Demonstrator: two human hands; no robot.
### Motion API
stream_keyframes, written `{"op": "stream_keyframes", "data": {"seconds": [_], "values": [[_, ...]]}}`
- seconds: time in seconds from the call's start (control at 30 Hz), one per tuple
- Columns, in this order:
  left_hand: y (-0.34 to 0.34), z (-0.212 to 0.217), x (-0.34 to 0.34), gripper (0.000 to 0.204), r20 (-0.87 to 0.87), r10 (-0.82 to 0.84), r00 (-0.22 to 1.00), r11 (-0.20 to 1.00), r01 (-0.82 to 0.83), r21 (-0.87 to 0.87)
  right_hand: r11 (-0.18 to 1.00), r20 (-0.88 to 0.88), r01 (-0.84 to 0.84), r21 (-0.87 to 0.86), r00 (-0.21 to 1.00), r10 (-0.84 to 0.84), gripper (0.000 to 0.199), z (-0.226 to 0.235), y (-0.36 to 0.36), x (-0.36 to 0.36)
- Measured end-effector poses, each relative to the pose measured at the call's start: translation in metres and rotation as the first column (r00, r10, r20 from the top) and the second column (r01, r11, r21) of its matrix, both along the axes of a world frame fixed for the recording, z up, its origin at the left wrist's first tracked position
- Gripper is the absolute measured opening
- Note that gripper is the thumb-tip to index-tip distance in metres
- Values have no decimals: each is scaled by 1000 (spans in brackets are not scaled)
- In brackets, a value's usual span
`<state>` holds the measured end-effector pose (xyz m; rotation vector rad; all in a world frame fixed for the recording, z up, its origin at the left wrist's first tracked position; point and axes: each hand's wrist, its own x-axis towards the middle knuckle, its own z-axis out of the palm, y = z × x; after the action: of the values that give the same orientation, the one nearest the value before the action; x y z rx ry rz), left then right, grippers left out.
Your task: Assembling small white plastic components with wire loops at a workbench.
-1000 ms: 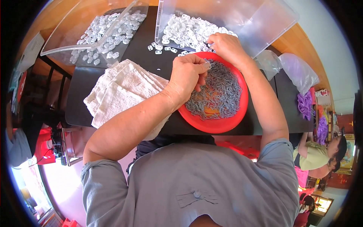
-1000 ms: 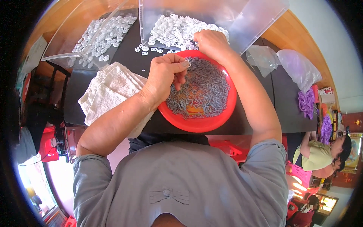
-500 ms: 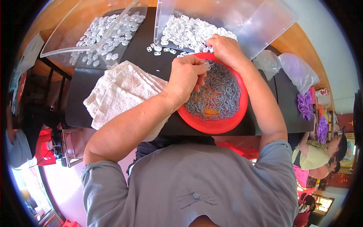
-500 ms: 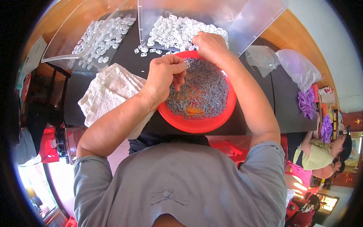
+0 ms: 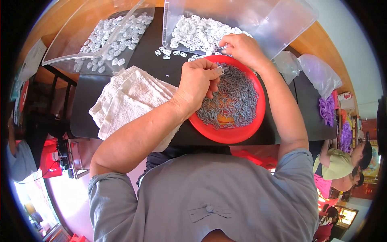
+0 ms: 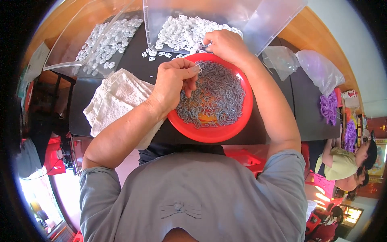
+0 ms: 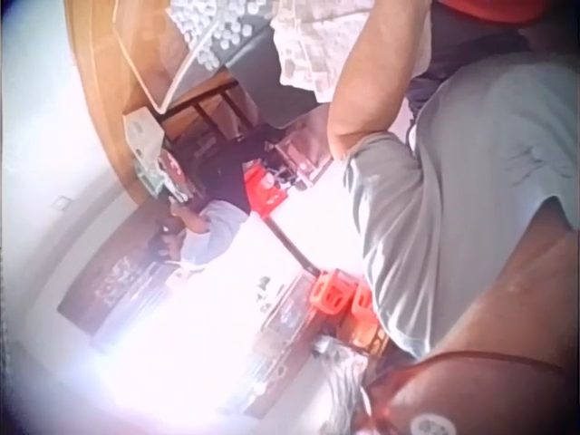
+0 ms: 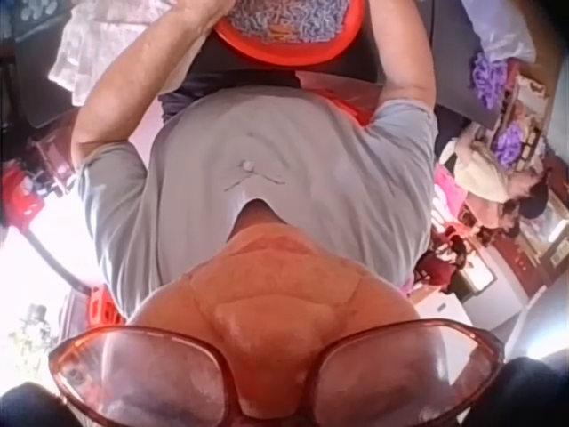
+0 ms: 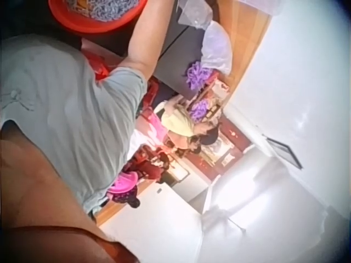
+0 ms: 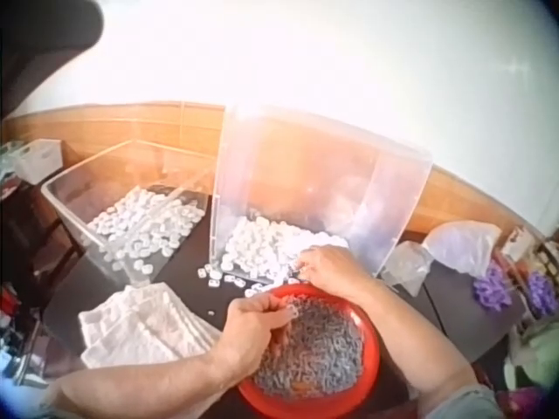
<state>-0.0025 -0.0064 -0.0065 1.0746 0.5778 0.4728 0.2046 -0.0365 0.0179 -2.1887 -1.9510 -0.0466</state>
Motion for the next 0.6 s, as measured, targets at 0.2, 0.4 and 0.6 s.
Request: {"op": "stream_keyframes", "data": {"seconds": [0.2,0.4,0.6], "values": [[-1,3,-1,11,-8,-22,1000,1000,22,-17,999,-1,29,-39,1000,-29,15,-10,9,6],[0,-1,-2,11,1,-23,1000,999,23,-28,1000,6,-13,10,1000,13,15,-1,10,-7],[-3,-2,0,11,27,-64,998,998,64,-27,958,-83,-287,9,954,287,22,-2,21,-4]]}}
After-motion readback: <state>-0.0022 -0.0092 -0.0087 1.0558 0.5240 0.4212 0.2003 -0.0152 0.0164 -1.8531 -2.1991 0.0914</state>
